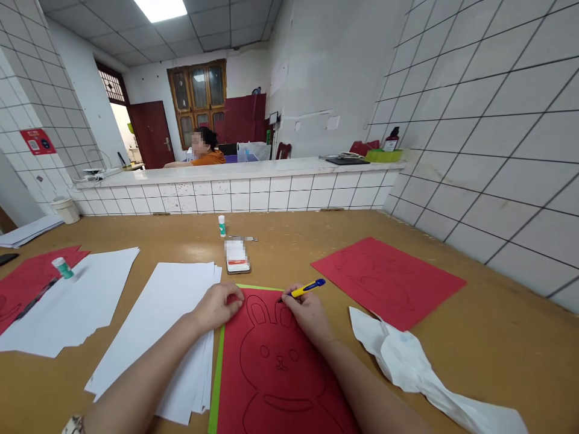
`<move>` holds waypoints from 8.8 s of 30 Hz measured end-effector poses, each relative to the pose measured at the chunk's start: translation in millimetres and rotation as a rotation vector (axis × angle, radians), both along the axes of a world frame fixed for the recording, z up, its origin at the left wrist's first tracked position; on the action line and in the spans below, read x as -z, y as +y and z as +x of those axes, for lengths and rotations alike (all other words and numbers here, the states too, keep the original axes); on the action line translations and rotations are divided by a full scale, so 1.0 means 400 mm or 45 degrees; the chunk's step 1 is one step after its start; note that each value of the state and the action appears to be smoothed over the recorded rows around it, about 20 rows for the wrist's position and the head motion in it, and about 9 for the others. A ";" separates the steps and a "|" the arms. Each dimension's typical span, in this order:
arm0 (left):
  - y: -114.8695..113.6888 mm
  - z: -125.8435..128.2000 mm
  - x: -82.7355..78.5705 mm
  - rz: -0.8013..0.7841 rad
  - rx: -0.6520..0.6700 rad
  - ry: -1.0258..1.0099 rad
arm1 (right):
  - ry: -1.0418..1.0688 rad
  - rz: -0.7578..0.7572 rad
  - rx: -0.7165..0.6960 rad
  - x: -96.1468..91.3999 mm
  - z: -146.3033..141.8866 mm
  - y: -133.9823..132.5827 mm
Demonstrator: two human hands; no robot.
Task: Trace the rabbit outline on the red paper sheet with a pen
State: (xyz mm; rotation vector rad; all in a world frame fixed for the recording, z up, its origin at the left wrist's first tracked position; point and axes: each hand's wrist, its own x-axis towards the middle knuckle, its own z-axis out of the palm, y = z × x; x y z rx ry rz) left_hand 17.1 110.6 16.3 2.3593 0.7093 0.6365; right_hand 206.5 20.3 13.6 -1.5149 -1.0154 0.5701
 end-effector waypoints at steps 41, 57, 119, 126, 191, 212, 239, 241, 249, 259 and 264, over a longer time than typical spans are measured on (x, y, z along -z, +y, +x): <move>-0.007 -0.001 0.094 -0.015 -0.054 -0.293 | -0.245 -0.166 -0.034 0.006 0.004 -0.007; -0.010 0.000 0.094 0.027 -0.047 -0.273 | -0.319 -0.171 -0.027 0.008 0.007 -0.006; -0.013 -0.005 0.089 0.072 -0.044 -0.255 | -0.341 -0.208 -0.055 0.000 -0.001 -0.011; -0.013 -0.003 0.086 0.059 -0.052 -0.254 | -0.307 -0.225 -0.066 -0.003 -0.001 -0.009; -0.008 -0.014 0.078 0.125 -0.022 -0.248 | -0.249 -0.224 -0.127 -0.002 -0.005 -0.012; -0.008 -0.013 0.077 0.131 -0.024 -0.239 | -0.207 -0.235 -0.146 0.001 -0.003 -0.012; -0.008 -0.013 0.079 0.135 -0.036 -0.210 | -0.227 -0.245 -0.178 -0.005 -0.006 -0.016; -0.009 -0.013 0.080 0.137 -0.038 -0.211 | -0.219 -0.247 -0.181 -0.004 -0.006 -0.016; -0.009 -0.011 0.082 0.129 -0.034 -0.232 | -0.200 -0.231 -0.179 0.003 0.000 -0.012; -0.010 -0.012 0.079 0.125 -0.026 -0.229 | -0.223 -0.199 -0.189 -0.003 -0.002 -0.017; -0.010 -0.012 0.077 0.122 -0.035 -0.221 | -0.183 -0.201 -0.212 0.001 0.000 -0.016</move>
